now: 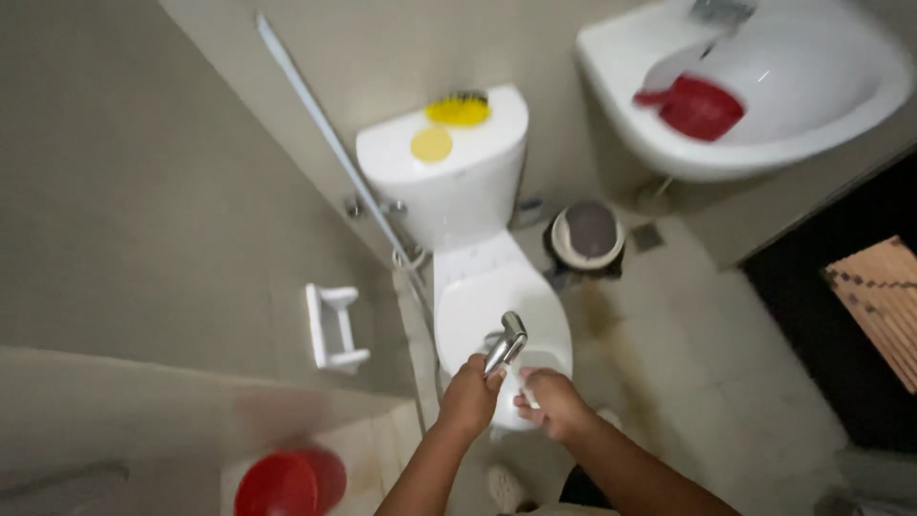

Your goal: Scrubbing and rinsing the toilet bowl, seat, and lid using a brush and a bidet sprayer.

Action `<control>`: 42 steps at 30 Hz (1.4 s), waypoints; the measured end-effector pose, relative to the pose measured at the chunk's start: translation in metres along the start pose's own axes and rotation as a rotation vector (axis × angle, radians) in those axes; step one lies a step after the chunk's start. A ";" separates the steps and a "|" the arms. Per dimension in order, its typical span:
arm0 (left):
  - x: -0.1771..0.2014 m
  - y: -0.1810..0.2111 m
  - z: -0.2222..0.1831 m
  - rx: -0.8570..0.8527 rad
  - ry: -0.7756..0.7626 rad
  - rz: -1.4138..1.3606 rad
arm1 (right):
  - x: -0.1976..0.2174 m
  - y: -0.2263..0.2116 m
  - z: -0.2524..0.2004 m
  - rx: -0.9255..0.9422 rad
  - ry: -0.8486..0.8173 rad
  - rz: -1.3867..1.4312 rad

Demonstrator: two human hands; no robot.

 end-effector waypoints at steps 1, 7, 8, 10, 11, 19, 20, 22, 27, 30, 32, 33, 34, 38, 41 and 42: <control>0.002 0.011 0.003 -0.035 -0.008 -0.028 | -0.008 -0.007 -0.007 -0.067 -0.064 0.194; 0.000 0.061 0.010 -0.141 -0.044 -0.007 | -0.013 -0.033 0.003 -0.055 -0.319 0.367; 0.002 0.066 0.011 -0.127 -0.037 0.028 | -0.009 -0.030 0.025 -0.074 -0.315 0.333; -0.002 0.064 0.017 -0.087 -0.034 0.005 | -0.002 -0.046 0.013 -0.093 -0.235 0.331; -0.005 0.061 0.022 -0.044 -0.038 -0.012 | 0.005 -0.052 0.009 -0.116 -0.154 0.336; -0.062 0.046 0.102 0.130 -0.116 -0.485 | 0.029 -0.076 0.115 -0.196 -0.264 0.287; -0.071 0.046 0.110 0.184 -0.160 -0.546 | 0.030 -0.083 0.122 -0.205 -0.299 0.246; -0.076 0.054 0.130 0.225 -0.176 -0.534 | 0.038 -0.094 0.145 -0.207 -0.304 0.188; -0.101 0.083 0.163 0.279 -0.143 -0.414 | 0.068 -0.130 0.218 -0.117 -0.279 0.001; -0.092 0.120 0.179 0.186 -0.027 -0.368 | 0.088 -0.185 0.188 -0.045 -0.208 -0.094; -0.085 0.144 0.182 0.143 0.004 -0.361 | 0.101 -0.221 0.165 0.038 -0.162 -0.132; -0.080 0.153 0.185 0.145 0.009 -0.366 | 0.105 -0.216 0.200 0.038 -0.164 -0.139; -0.077 0.160 0.184 0.160 -0.004 -0.376 | 0.105 -0.206 0.232 0.049 -0.219 -0.152; -0.067 0.186 0.187 0.175 -0.019 -0.285 | 0.097 -0.277 0.101 0.109 -0.249 -0.202; -0.061 0.205 0.188 0.187 0.013 -0.116 | 0.103 -0.282 0.123 0.215 -0.198 -0.179; -0.061 0.208 0.189 0.186 0.004 -0.107 | 0.105 -0.285 0.124 0.210 -0.195 -0.168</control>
Point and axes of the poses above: each hand's wrist, its own z-axis towards the middle knuckle, its own x-axis out of the back of the hand, y = z × x, the point moved 10 cm from there along z, towards the middle knuckle, and after that the axes turned 4 degrees about y, right-handed, at the moved point
